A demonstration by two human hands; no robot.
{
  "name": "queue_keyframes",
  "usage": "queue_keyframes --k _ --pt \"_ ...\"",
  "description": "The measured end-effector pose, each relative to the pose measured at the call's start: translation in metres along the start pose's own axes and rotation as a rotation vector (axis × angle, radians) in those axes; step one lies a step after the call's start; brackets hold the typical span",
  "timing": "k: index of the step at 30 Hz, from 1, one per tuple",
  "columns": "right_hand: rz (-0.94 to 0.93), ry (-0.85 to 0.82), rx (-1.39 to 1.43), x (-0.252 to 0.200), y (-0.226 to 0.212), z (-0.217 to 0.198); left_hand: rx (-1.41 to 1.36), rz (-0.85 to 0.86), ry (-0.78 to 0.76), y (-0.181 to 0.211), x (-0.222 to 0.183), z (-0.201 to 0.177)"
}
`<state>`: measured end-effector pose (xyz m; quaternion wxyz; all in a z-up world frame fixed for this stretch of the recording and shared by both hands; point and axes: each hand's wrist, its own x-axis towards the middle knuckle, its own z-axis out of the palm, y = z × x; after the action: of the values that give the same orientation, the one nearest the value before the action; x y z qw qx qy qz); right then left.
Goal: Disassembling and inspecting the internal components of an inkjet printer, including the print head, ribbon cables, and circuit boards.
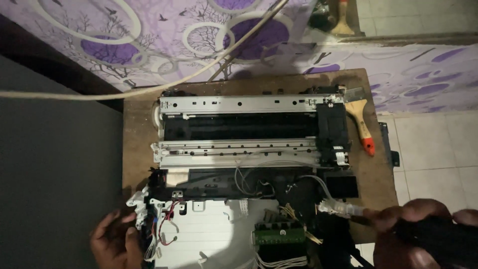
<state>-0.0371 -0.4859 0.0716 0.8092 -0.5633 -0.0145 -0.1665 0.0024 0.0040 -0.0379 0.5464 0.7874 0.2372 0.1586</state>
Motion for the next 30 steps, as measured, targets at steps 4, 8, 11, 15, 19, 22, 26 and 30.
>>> queue_keyframes --k 4,8,11,15,19,22,26,30 --pt "0.413 -0.085 0.498 0.034 -0.019 0.007 -0.054 0.125 -0.025 -0.046 0.010 -0.009" --pt "0.948 -0.222 0.807 0.061 -0.024 -0.002 -0.017 0.113 -0.014 -0.030 0.007 -0.005" --pt "0.886 -0.276 0.724 0.073 -0.029 0.009 -0.020 0.162 -0.034 -0.030 0.009 -0.005" --pt "0.922 -0.113 0.638 0.073 -0.016 0.037 -0.084 0.119 0.023 -0.031 0.004 0.002" --pt "0.065 -0.060 -0.163 0.061 0.009 0.095 -0.049 0.072 0.018 -0.015 0.004 0.003" --pt "0.072 0.012 -0.253 0.061 0.015 0.104 -0.049 0.053 -0.015 -0.017 0.006 -0.002" --pt "0.051 0.016 -0.344 0.062 0.017 0.113 -0.023 0.024 -0.051 -0.019 0.011 -0.006" --pt "0.070 0.004 -0.325 0.059 0.018 0.109 0.001 0.073 -0.019 -0.001 0.003 0.000"
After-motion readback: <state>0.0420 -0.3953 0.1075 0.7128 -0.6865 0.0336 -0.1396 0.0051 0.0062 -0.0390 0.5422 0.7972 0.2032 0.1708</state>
